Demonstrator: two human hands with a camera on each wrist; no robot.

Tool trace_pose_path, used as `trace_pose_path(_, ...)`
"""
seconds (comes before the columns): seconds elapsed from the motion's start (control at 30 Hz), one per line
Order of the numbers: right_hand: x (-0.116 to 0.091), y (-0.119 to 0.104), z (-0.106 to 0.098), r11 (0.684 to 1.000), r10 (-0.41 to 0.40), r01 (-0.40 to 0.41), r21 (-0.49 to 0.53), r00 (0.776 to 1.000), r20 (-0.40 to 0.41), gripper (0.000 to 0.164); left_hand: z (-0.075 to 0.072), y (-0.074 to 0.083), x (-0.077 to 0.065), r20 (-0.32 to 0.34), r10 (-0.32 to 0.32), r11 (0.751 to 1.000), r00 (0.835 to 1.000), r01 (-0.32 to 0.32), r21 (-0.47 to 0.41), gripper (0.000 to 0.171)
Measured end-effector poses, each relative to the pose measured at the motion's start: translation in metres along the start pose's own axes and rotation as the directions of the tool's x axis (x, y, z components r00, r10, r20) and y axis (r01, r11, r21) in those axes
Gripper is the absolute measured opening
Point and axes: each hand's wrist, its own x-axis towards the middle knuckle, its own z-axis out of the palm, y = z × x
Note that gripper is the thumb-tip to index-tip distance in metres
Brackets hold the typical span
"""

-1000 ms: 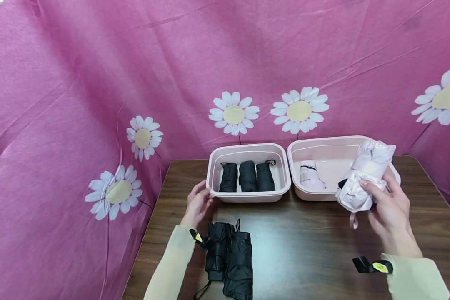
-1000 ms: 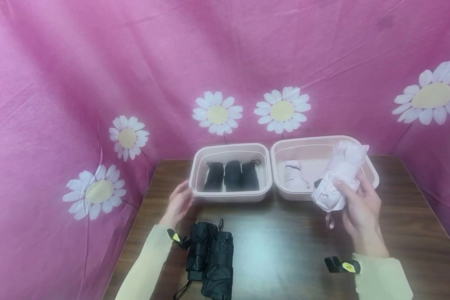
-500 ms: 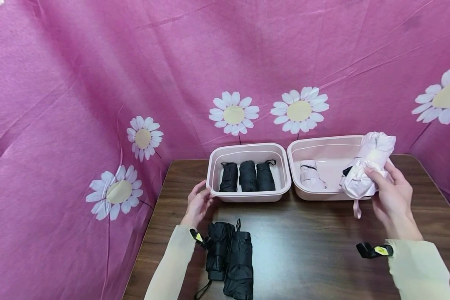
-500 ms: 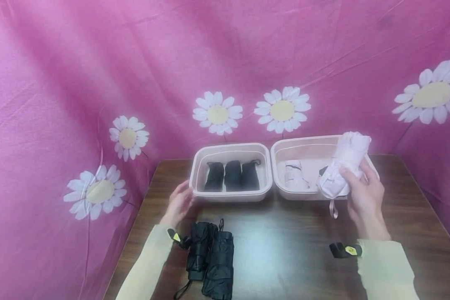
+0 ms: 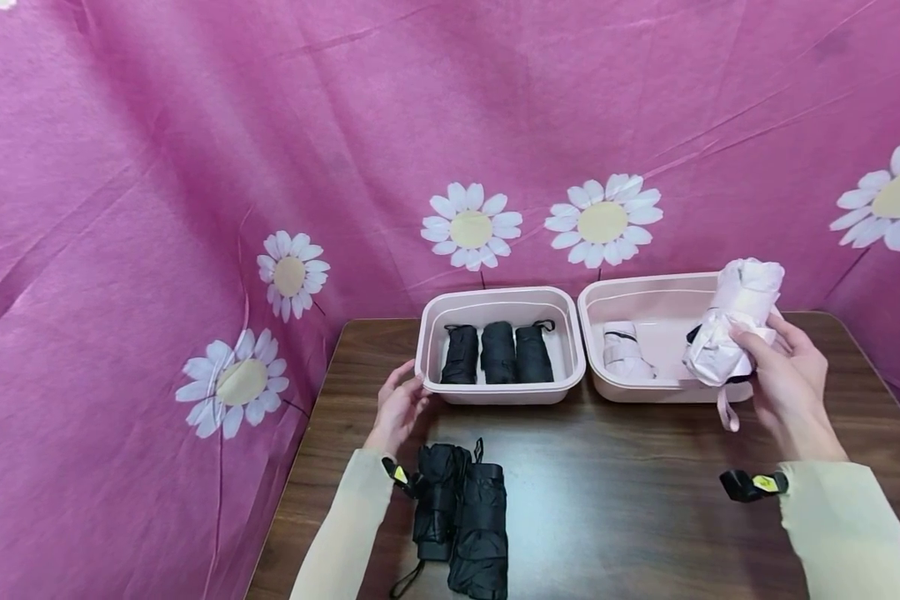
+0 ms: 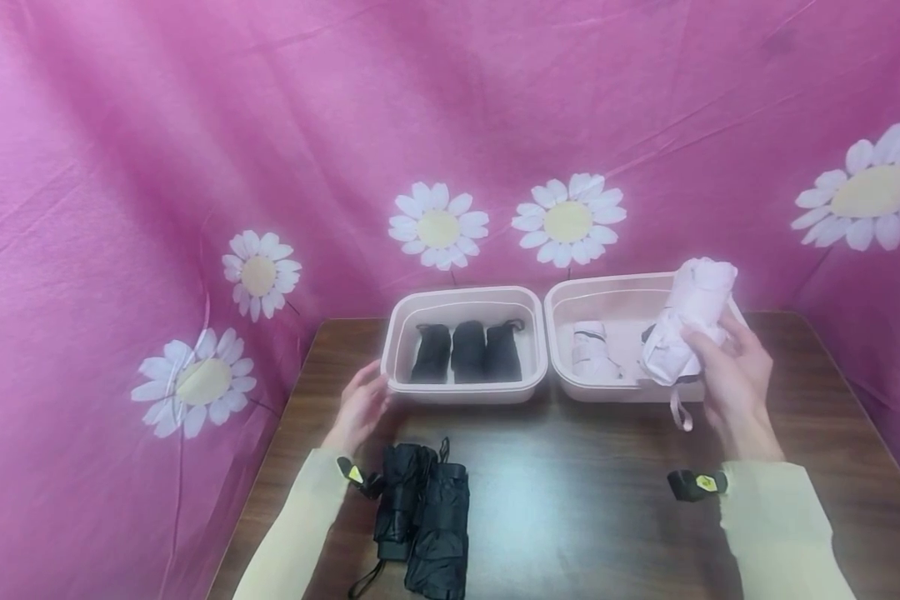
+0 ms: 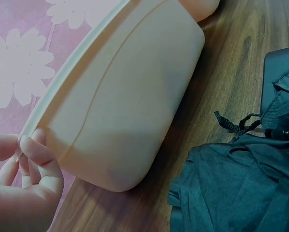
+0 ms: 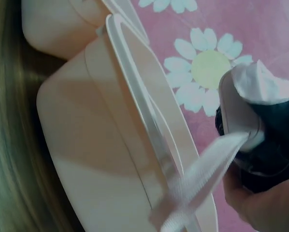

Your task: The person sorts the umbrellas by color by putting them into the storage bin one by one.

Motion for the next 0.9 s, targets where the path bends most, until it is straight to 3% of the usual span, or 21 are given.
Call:
trace_pose_path(0.17,0.007,-0.001,0.002,0.977,-0.037,0.010,-0.215,0.992,-0.122,0.058,0.000,0.000,0.000,-0.013,-0.004,1.000,1.000,0.004,0.004,0.044)
trace_pose_path(0.3,0.011,-0.002,0.001,0.912,-0.050,-0.016,-0.410,0.988,-0.149,0.076,-0.001,0.001,0.000,-0.011,-0.004,1.000,1.000,0.004,-0.002,0.044)
trace_pose_path(0.5,0.017,0.000,-0.001,0.780,-0.085,-0.019,-0.625,0.987,-0.136,0.074,0.000,0.000,0.000,-0.001,-0.004,1.000,1.000,0.004,-0.006,0.044)
trace_pose_path(0.67,0.020,0.002,-0.004,0.590,-0.116,-0.030,-0.807,0.986,-0.122,0.068,0.000,0.000,-0.001,-0.008,-0.007,1.000,1.000,0.006,-0.009,0.043)
trace_pose_path(0.73,0.021,0.003,-0.005,0.543,-0.121,-0.033,-0.839,0.986,-0.118,0.066,0.000,0.000,-0.001,-0.010,-0.005,1.000,1.000,0.005,-0.007,0.042)
trace_pose_path(0.9,0.023,0.006,-0.006,0.500,-0.139,-0.012,-0.866,0.986,-0.094,0.065,0.000,-0.001,-0.001,-0.011,0.000,1.000,1.000,0.000,-0.009,0.042)
